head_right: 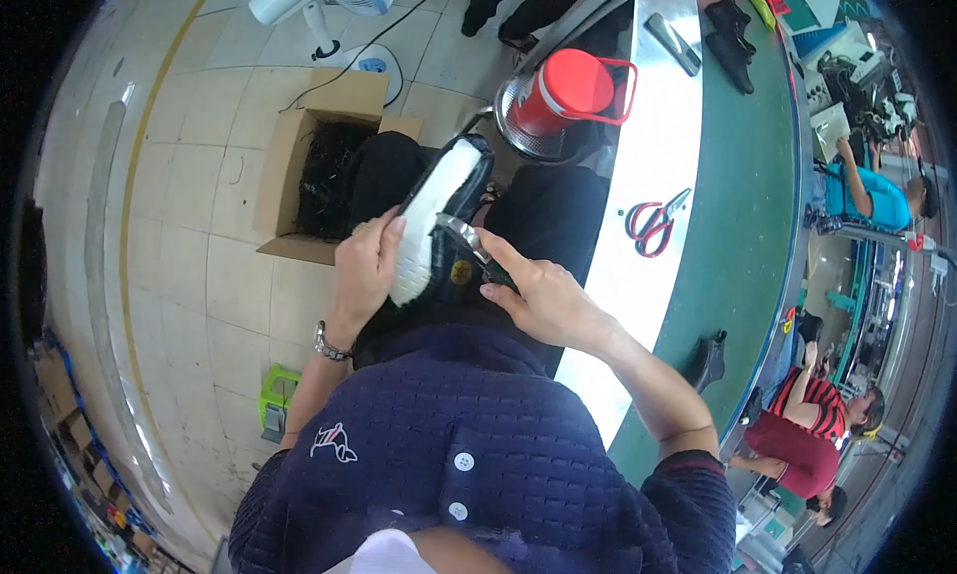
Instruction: Trim and refine the edges of a shoe upper and sole using pliers and hand tools during the manufacturing process.
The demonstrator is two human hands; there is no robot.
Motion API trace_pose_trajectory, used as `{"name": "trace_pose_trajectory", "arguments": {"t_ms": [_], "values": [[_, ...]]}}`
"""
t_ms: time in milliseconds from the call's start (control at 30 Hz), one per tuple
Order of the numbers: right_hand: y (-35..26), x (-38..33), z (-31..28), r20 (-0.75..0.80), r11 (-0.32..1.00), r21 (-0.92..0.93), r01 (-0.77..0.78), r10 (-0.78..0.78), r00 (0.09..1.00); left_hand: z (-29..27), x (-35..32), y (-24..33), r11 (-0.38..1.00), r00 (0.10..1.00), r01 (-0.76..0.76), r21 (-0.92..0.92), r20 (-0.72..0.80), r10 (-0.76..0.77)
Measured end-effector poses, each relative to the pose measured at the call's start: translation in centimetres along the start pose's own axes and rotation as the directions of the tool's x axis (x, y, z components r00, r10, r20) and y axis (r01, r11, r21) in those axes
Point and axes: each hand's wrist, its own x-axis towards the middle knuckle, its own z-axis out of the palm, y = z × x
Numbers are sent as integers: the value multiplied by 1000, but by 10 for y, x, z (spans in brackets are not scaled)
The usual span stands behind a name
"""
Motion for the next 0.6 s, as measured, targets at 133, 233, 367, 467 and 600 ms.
{"name": "trace_pose_trajectory", "arguments": {"t_ms": [133, 233, 367, 467, 600], "values": [[-32, 17, -18, 184, 979, -203, -26, 64, 981, -10, -8, 4, 935, 964, 220, -279, 210, -164], [-39, 27, -21, 222, 898, -425, 111, -15, 975, -7, -9, 11, 999, 974, 21, -30, 228, -14], [-55, 30, -21, 261, 792, -605, 82, 100, 960, 5, -15, 12, 999, 988, 12, -31, 153, -7], [-23, 21, -9, 132, 876, -464, 134, -81, 988, -4, -8, 6, 783, 862, 421, -457, 470, -189], [-14, 14, 2, 64, 902, -424, 81, -59, 996, 26, 9, -12, -105, 728, 680, -725, 686, -19]]}}
